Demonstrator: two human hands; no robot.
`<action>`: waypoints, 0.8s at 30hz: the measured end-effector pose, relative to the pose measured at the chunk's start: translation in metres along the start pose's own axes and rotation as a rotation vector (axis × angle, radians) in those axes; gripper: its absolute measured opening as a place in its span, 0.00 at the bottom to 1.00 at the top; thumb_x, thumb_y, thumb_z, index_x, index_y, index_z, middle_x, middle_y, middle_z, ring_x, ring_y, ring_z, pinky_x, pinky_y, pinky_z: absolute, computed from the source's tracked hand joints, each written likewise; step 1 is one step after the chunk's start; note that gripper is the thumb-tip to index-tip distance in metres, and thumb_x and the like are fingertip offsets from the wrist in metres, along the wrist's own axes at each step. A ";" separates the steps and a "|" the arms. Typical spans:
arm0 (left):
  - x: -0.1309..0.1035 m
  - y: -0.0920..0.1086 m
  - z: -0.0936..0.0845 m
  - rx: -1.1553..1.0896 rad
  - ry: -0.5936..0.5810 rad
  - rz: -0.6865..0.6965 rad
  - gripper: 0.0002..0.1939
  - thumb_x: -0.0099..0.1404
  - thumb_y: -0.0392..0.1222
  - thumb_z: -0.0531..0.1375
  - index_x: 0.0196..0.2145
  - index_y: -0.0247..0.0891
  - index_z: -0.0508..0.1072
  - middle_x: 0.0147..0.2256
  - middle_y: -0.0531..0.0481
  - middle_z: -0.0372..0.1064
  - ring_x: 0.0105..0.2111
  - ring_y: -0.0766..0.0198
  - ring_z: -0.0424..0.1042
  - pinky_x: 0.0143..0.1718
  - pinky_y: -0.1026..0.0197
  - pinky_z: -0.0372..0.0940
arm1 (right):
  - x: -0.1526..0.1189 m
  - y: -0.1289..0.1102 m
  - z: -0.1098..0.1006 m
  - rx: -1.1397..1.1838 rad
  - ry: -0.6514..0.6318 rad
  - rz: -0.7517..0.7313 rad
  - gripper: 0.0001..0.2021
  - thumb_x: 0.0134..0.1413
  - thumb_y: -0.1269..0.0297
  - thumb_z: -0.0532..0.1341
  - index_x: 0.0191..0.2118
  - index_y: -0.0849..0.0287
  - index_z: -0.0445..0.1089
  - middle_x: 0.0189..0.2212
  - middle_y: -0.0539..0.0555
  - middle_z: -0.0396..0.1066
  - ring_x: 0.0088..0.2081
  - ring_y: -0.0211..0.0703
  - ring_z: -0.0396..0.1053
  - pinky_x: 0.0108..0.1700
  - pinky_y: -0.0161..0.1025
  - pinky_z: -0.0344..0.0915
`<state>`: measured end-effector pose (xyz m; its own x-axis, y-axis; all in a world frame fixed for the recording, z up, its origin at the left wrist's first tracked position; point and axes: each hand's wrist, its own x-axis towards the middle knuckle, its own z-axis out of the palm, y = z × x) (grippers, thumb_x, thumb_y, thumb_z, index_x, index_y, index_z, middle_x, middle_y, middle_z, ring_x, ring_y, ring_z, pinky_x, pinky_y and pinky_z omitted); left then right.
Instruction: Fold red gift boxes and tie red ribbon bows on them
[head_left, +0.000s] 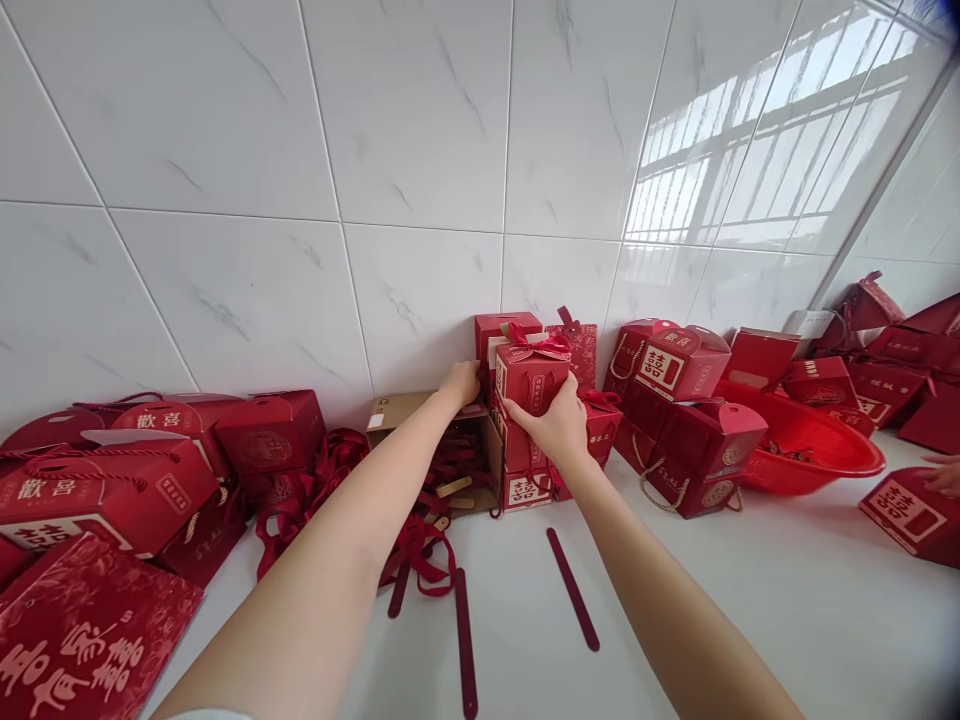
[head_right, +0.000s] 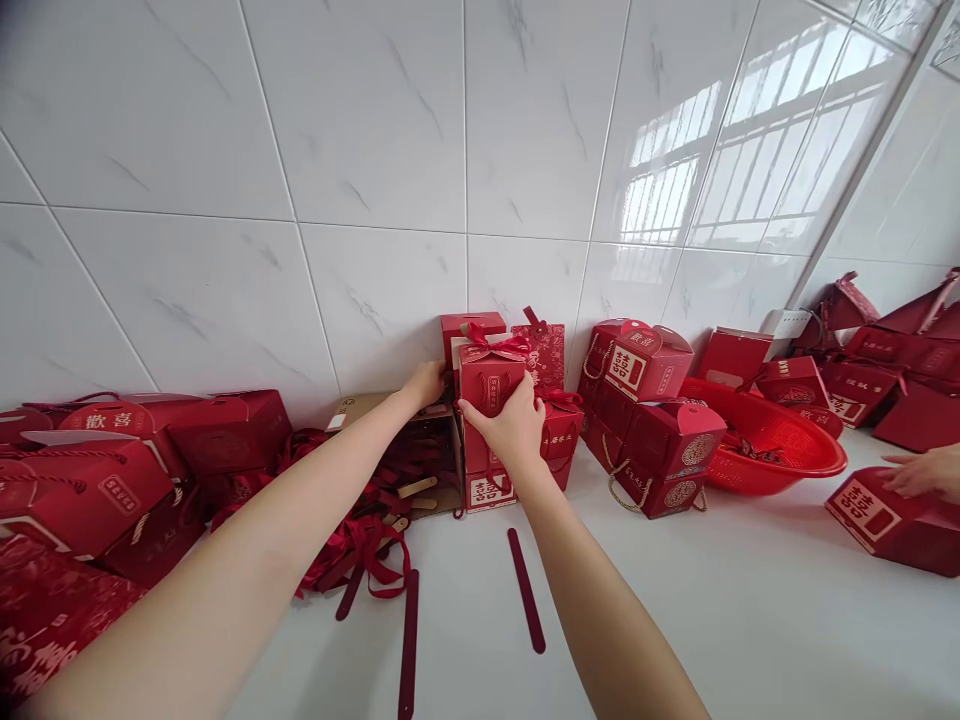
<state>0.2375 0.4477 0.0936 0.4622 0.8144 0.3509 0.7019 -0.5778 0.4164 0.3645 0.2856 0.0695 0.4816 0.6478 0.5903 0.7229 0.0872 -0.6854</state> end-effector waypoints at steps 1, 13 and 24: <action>0.000 0.001 -0.001 -0.002 0.005 0.005 0.16 0.68 0.44 0.59 0.52 0.38 0.69 0.51 0.44 0.68 0.47 0.56 0.72 0.46 0.50 0.70 | 0.000 0.000 0.000 -0.004 -0.002 -0.006 0.50 0.40 0.39 0.66 0.62 0.65 0.48 0.59 0.74 0.61 0.61 0.68 0.58 0.61 0.64 0.51; 0.011 0.006 0.002 -0.023 -0.035 0.075 0.16 0.69 0.45 0.59 0.52 0.37 0.69 0.51 0.44 0.68 0.46 0.56 0.72 0.46 0.49 0.70 | 0.003 0.006 -0.003 -0.036 -0.030 -0.016 0.49 0.38 0.37 0.65 0.59 0.65 0.51 0.55 0.74 0.65 0.58 0.70 0.63 0.56 0.64 0.59; 0.012 -0.005 0.003 -0.013 -0.109 0.049 0.15 0.69 0.44 0.59 0.52 0.39 0.69 0.52 0.44 0.68 0.47 0.56 0.71 0.46 0.50 0.70 | 0.005 0.008 -0.004 -0.058 -0.061 0.012 0.49 0.39 0.37 0.66 0.60 0.66 0.51 0.55 0.73 0.66 0.57 0.69 0.65 0.55 0.60 0.60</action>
<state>0.2414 0.4608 0.0935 0.5520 0.7860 0.2783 0.6707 -0.6168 0.4120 0.3747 0.2868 0.0688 0.4605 0.6939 0.5536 0.7456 0.0360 -0.6654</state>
